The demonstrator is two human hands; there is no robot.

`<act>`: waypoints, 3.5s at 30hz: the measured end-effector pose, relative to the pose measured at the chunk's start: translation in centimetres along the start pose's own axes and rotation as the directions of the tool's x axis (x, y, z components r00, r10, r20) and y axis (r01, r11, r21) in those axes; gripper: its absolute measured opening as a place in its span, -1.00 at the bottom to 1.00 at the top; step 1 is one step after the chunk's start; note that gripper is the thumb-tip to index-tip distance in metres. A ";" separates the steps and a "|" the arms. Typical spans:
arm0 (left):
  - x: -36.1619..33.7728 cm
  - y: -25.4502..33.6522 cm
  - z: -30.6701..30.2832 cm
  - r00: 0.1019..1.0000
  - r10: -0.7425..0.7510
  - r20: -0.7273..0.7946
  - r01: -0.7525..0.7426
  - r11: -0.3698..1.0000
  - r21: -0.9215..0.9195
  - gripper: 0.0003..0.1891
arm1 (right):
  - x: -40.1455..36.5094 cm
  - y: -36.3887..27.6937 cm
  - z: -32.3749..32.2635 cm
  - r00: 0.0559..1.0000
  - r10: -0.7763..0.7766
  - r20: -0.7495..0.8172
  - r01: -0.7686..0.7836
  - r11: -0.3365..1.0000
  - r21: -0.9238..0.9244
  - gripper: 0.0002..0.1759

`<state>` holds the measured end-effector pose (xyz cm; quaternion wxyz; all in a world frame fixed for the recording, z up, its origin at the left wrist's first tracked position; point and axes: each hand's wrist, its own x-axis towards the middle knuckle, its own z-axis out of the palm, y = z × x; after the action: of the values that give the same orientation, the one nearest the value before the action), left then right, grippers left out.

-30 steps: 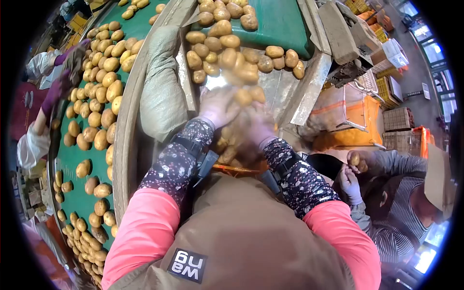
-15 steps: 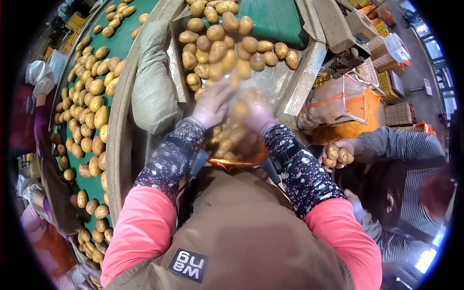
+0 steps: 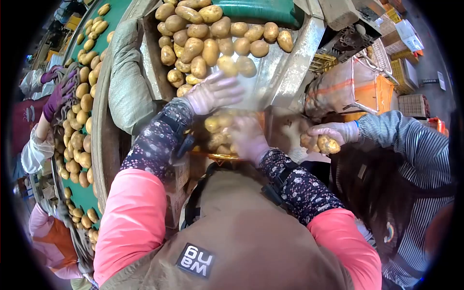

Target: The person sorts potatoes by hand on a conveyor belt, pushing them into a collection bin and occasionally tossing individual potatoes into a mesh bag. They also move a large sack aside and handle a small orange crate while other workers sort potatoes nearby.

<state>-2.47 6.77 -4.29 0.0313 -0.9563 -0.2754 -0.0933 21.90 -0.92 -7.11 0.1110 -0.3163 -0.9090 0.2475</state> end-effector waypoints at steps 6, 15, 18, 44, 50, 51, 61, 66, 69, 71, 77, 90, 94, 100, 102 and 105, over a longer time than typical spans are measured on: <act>1.5 -0.9 0.1 0.985 0.130 0.117 -0.132 0.991 0.009 -0.40 | 0.8 -1.5 0.5 0.984 -0.035 -0.172 0.054 0.993 0.108 -0.51; 2.5 -1.6 0.3 0.979 0.183 0.093 -0.175 0.981 -0.089 -0.47 | 4.4 -3.7 4.2 0.950 0.309 -0.049 -0.308 0.951 0.027 -0.45; 2.3 -1.9 0.3 0.974 0.225 0.039 -0.226 0.974 0.030 -0.55 | 4.2 -4.3 5.4 0.969 0.243 0.039 -0.244 0.970 0.012 -0.58; 2.1 -1.9 0.3 0.961 0.016 0.277 0.008 0.996 -0.088 -0.69 | 7.5 0.8 2.6 0.676 0.395 0.622 -0.305 0.919 -0.251 -0.44; 2.3 -1.7 -0.2 0.981 0.056 0.187 -0.039 0.995 -0.094 -0.69 | 9.2 2.0 3.8 0.576 0.401 0.712 -0.333 0.911 -0.243 -0.43; 2.2 -1.5 -0.1 0.979 0.036 0.203 -0.013 0.993 -0.117 -0.71 | 9.6 1.9 3.7 0.562 0.410 0.719 -0.345 0.906 -0.247 -0.43; 1.6 -2.0 0.8 0.997 0.074 0.000 -0.073 0.990 -0.118 -0.46 | 12.4 1.9 1.9 0.426 0.490 0.761 -0.435 0.848 -0.302 -0.43; 1.3 -2.1 2.8 0.998 0.053 0.043 -0.043 0.978 -0.206 -0.37 | 10.7 1.7 -0.8 0.309 0.516 0.799 -0.497 0.804 -0.327 -0.43; 1.1 -2.5 4.1 0.998 0.037 0.057 -0.018 0.954 -0.299 -0.35 | 9.0 1.7 -2.1 0.297 0.552 0.779 -0.590 0.748 -0.305 -0.43; 1.7 -2.1 0.8 0.990 0.082 0.117 -0.063 0.985 -0.162 -0.36 | 6.9 1.8 -2.3 0.446 0.643 0.623 -0.699 0.685 -0.207 -0.44; 1.7 -2.6 1.9 0.989 0.099 0.114 -0.079 0.983 -0.166 -0.44 | 7.8 0.6 -3.4 0.453 0.622 0.638 -0.597 0.744 -0.301 -0.40; 2.7 -1.7 -0.4 0.992 0.054 0.115 -0.046 0.996 -0.073 -0.33 | -0.4 5.6 1.0 0.456 0.776 0.437 -0.404 -0.257 0.878 -0.53; 2.8 -2.3 0.8 0.998 0.060 -0.032 -0.064 0.985 -0.158 -0.35 | -4.6 4.1 -1.2 0.753 0.646 0.130 -0.468 0.386 0.795 -0.41; 3.2 -2.0 1.2 0.996 0.039 -0.075 -0.048 0.992 -0.117 -0.44 | -5.3 -2.0 -8.1 0.752 0.650 0.113 -0.246 0.117 0.962 -0.32; 3.2 -1.8 1.4 0.994 0.045 -0.101 -0.054 0.995 -0.086 -0.48 | -5.3 -3.4 -9.1 0.789 0.610 0.071 -0.132 0.054 0.990 -0.26; 3.5 -1.9 1.3 0.990 0.070 -0.123 -0.079 0.995 -0.068 -0.48 | -5.0 -5.7 -10.9 0.815 0.579 -0.034 -0.039 0.113 0.993 -0.17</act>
<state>-0.34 10.33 -4.83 0.0165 -0.9591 -0.2335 -0.1594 26.68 -3.79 4.95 0.4199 -0.4057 -0.4013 0.7057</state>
